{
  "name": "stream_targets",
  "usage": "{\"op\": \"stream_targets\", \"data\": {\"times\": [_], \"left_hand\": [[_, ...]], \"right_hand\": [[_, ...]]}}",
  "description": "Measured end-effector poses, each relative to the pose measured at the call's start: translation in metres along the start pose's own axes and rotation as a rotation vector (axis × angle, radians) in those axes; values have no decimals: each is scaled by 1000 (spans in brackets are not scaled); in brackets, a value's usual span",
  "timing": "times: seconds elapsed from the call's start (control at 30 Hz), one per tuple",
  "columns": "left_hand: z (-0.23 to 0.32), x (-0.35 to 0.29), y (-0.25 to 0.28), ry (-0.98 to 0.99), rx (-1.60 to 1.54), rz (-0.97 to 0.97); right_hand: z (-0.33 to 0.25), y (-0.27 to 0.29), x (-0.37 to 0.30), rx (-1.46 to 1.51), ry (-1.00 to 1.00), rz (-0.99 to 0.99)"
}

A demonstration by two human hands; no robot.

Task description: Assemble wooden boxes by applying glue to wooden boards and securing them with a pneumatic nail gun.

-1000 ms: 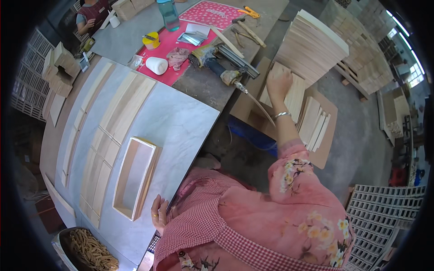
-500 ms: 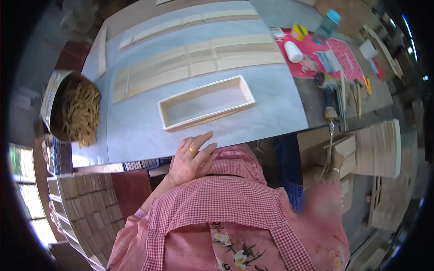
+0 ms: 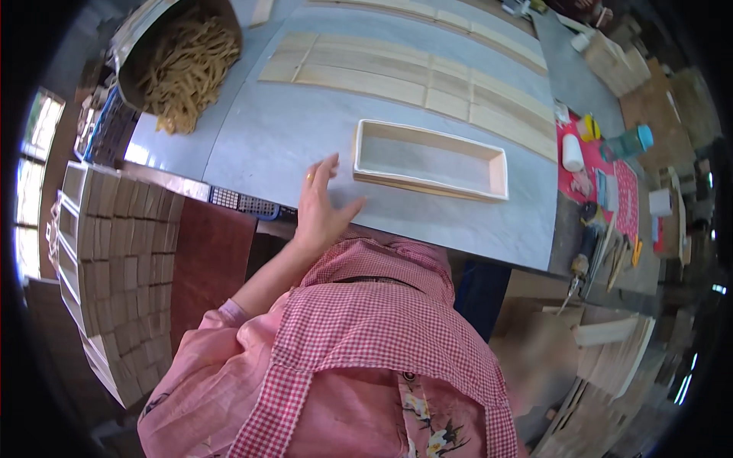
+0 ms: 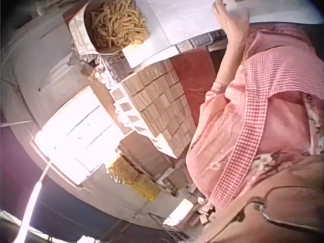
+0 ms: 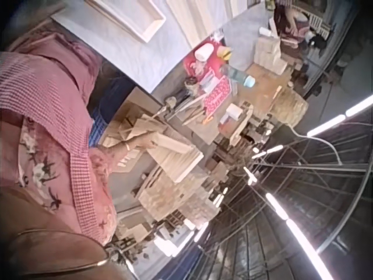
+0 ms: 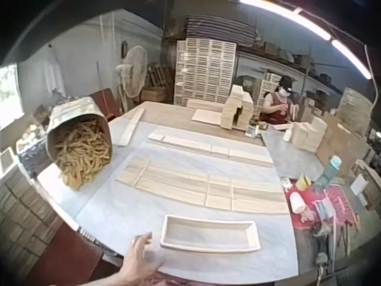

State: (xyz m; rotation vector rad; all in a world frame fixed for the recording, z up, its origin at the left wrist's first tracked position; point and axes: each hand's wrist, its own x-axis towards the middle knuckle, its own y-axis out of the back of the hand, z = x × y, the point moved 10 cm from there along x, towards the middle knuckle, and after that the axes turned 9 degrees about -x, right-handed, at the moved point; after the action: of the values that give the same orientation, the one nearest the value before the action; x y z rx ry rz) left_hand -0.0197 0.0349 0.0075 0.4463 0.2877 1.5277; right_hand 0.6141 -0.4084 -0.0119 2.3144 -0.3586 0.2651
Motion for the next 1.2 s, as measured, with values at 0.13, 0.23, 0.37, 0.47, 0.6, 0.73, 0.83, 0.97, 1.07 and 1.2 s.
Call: {"op": "stream_targets", "data": {"times": [0.13,0.23,0.37,0.47,0.6,0.73,0.83,0.97,1.07,1.2], "left_hand": [[-10,46,-3,-226,115,-136],[-14,87,-7,-238,73,-302],[-10,108,-15,-261,32,-444],[-9,105,-9,-277,28,-459],[-9,85,16,-208,86,-288],[5,72,22,-230,56,-224],[14,71,22,-241,52,-178],[24,71,22,-257,69,-115],[37,70,23,-331,139,-67],[32,71,18,-379,166,-84]], "right_hand": [[-89,-6,-17,293,335,-84],[-182,-43,-58,413,475,-460],[-316,-71,-183,364,937,-906],[-387,-66,-270,233,1422,-1030],[-422,-63,-338,141,1704,-1083],[-430,-71,-358,132,1808,-1043],[-431,-75,-364,130,1840,-1030],[-428,-84,-364,124,1822,-1031],[-426,-92,-364,93,1836,-1022],[-427,-108,-362,26,1827,-1025]]}}
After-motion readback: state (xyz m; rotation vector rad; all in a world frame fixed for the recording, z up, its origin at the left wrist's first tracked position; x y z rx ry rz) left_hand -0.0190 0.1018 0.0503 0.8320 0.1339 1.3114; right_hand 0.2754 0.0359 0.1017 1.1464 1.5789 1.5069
